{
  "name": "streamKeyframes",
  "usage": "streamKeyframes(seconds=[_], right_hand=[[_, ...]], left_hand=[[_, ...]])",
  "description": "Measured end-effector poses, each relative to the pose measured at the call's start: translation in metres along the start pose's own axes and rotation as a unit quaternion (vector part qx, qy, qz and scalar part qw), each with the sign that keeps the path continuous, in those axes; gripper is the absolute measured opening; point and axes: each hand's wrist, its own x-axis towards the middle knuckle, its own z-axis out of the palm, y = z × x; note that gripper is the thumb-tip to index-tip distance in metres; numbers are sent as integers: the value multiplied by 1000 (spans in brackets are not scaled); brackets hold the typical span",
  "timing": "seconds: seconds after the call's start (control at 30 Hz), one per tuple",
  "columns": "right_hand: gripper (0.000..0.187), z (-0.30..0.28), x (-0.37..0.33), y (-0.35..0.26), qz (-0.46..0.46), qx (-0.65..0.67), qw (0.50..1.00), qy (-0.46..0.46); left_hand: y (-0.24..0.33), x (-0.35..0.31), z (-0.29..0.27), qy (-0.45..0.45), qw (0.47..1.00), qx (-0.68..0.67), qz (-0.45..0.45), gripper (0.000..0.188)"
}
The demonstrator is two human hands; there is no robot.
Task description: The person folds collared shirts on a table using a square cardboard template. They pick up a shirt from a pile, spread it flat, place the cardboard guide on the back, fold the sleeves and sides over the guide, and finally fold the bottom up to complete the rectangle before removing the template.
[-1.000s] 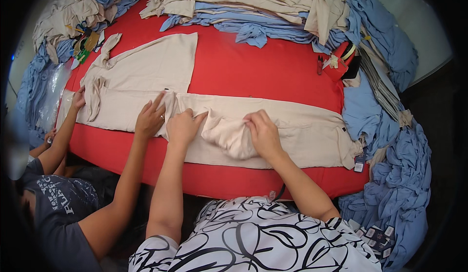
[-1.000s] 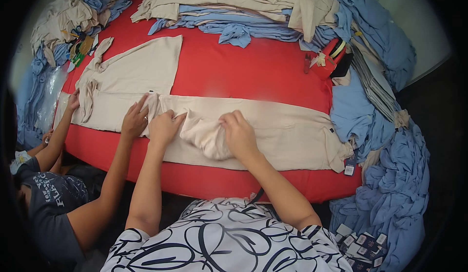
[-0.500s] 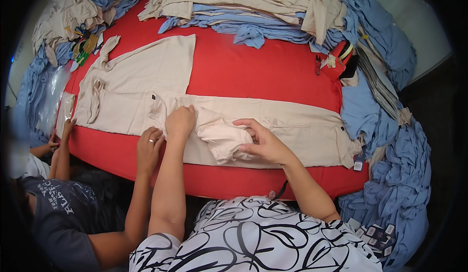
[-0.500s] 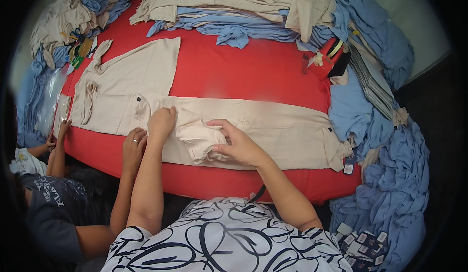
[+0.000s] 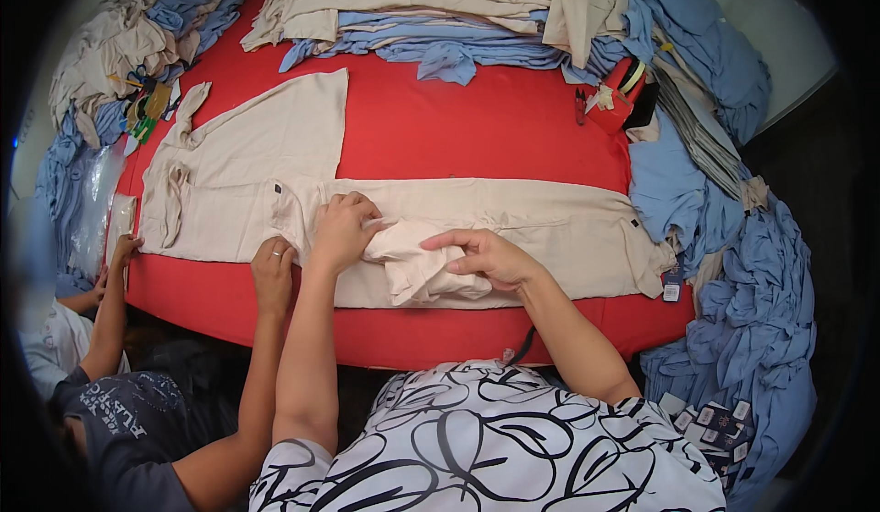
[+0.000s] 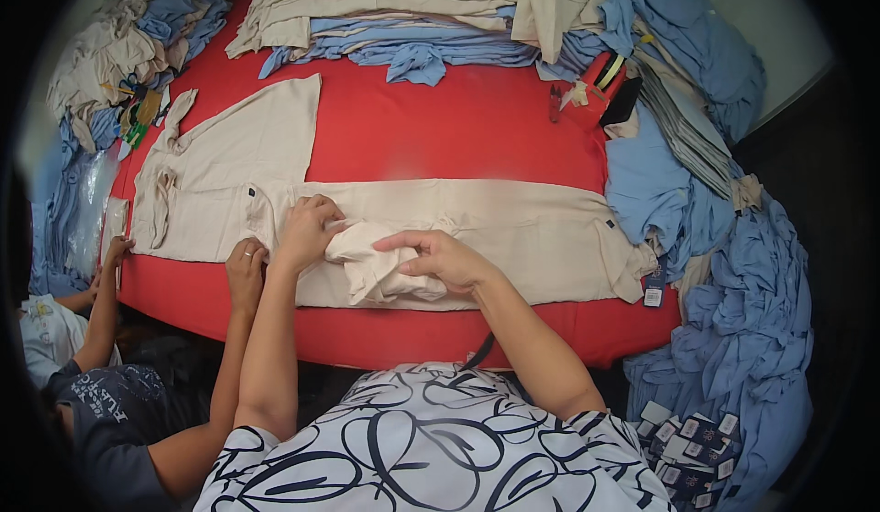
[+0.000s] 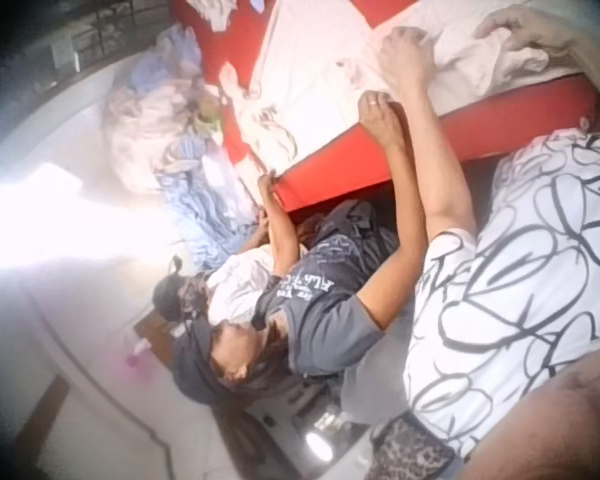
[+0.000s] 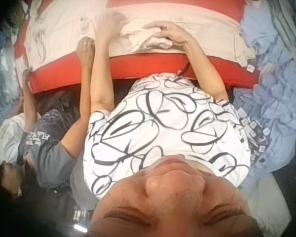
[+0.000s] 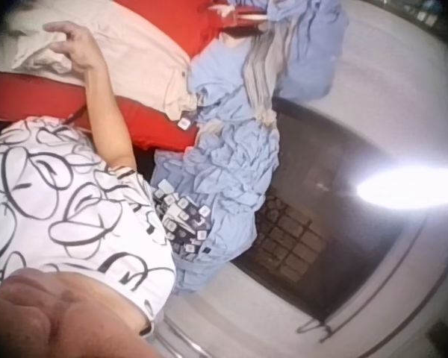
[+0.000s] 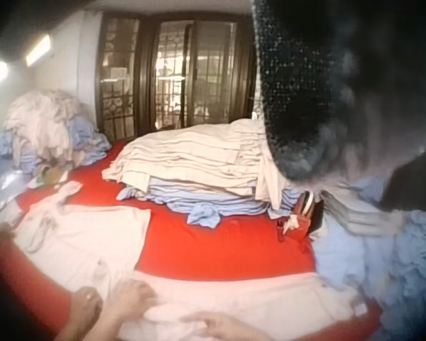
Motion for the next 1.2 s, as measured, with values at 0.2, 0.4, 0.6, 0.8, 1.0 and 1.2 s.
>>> streamKeyframes(seconds=[0.2, 0.4, 0.6, 0.8, 1.0, 1.2], right_hand=[[43, 0, 11, 15, -119, -467, 842, 241], [39, 37, -9, 22, -199, -646, 701, 227], [22, -13, -55, 13, -226, -477, 785, 324], [28, -89, -187, 35, -14, -486, 689, 538], [40, -124, -256, 47, 7, -698, 278, 660], [63, -135, -250, 49, 157, -485, 500, 700]], left_hand=[[1, 16, 4, 17, 991, -15, -128, 25], [62, -29, 35, 94, 990, -18, 108, 44], [61, -36, 60, 8, 983, 88, 160, 61], [114, -42, 65, 33, 987, -44, 150, 63], [134, -40, 84, 2, 984, 90, 156, 52], [197, -18, 137, -41, 968, -49, 244, 52]])
